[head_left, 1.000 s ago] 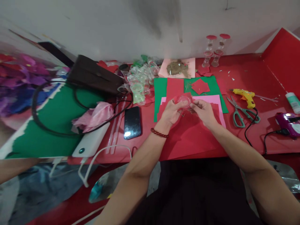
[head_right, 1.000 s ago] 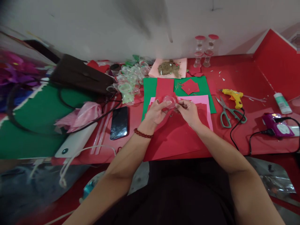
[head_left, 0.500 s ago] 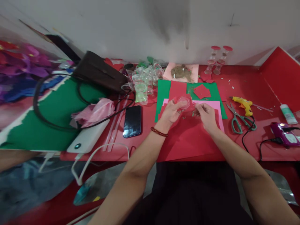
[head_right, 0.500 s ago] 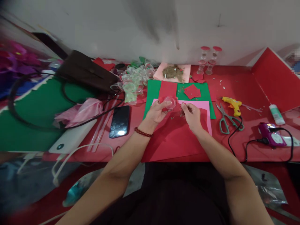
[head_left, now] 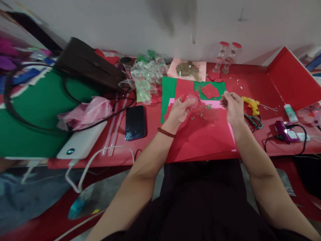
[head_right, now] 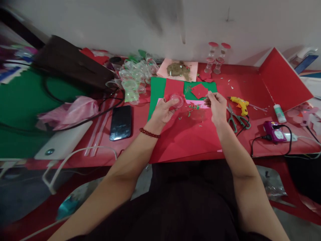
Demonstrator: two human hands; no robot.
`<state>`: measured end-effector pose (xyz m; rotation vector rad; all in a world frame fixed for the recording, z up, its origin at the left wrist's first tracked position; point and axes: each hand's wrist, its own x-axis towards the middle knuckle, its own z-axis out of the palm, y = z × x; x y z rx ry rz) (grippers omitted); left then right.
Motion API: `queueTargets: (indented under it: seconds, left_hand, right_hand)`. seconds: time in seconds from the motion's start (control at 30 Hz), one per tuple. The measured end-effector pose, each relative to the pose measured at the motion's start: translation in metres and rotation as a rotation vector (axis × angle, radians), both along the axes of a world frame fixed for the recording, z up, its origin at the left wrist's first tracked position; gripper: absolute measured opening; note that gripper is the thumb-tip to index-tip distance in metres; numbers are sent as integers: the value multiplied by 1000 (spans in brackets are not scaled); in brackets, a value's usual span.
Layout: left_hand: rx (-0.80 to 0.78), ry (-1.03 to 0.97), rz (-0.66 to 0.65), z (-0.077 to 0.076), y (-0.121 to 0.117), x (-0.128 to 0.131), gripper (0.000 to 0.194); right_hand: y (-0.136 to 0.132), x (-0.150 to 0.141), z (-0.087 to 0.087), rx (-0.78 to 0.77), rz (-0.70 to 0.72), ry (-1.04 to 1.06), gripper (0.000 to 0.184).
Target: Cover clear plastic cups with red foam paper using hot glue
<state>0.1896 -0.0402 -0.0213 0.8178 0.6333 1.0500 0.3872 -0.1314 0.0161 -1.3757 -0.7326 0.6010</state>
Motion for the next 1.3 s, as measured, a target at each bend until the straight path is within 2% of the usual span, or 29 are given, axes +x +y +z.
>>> queueTargets:
  seconds: [0.07, 0.1, 0.17, 0.27, 0.4, 0.5, 0.57, 0.63, 0.77, 0.87, 0.97, 1.03, 1.2, 1.3]
  left_hand:
    - [-1, -38, 41, 1, 1, 1, 42]
    - [-7, -62, 78, 1, 2, 1, 42]
    - [-28, -114, 163, 4, 9, -1, 40]
    - [-68, -177, 236, 14, 27, -9, 36]
    - [-126, -130, 261, 37, 42, -31, 27]
    - [-116, 2, 356, 49, 24, -55, 26]
    - [-45, 99, 473, 45, 0, -72, 29]
    - [11, 162, 562, 32, -27, -86, 32]
    - [-44, 243, 576, -4, -61, -96, 31]
    - [-56, 280, 538, -18, -68, -95, 36]
    - [-47, 285, 511, -20, -69, -90, 38]
    - [-38, 276, 494, -18, -70, -87, 38]
    - [-66, 245, 474, -17, -70, -90, 35]
    - [-101, 208, 432, -12, -59, -96, 33]
  right_hand:
    - [-18, 12, 11, -41, 43, -5, 12]
    - [-31, 16, 15, -69, 60, -8, 10]
    - [-62, 21, 18, -158, 83, 10, 19]
    - [-107, 22, 11, -324, 95, 83, 32]
    - [-138, 23, -3, -435, 86, 197, 35]
    - [-141, 25, -8, -436, 93, 225, 34]
    - [-140, 28, -9, -435, 96, 240, 35]
    - [-137, 30, -9, -439, 104, 248, 36]
    - [-128, 29, -12, -453, 106, 264, 31]
    - [-121, 22, -17, -439, 158, 250, 24]
    - [-115, 10, -23, -437, 295, 245, 22]
    - [-113, 3, -29, -432, 321, 228, 23]
    - [-107, -1, -41, -366, 182, 171, 37]
    - [-109, 5, -46, -329, 156, 137, 43]
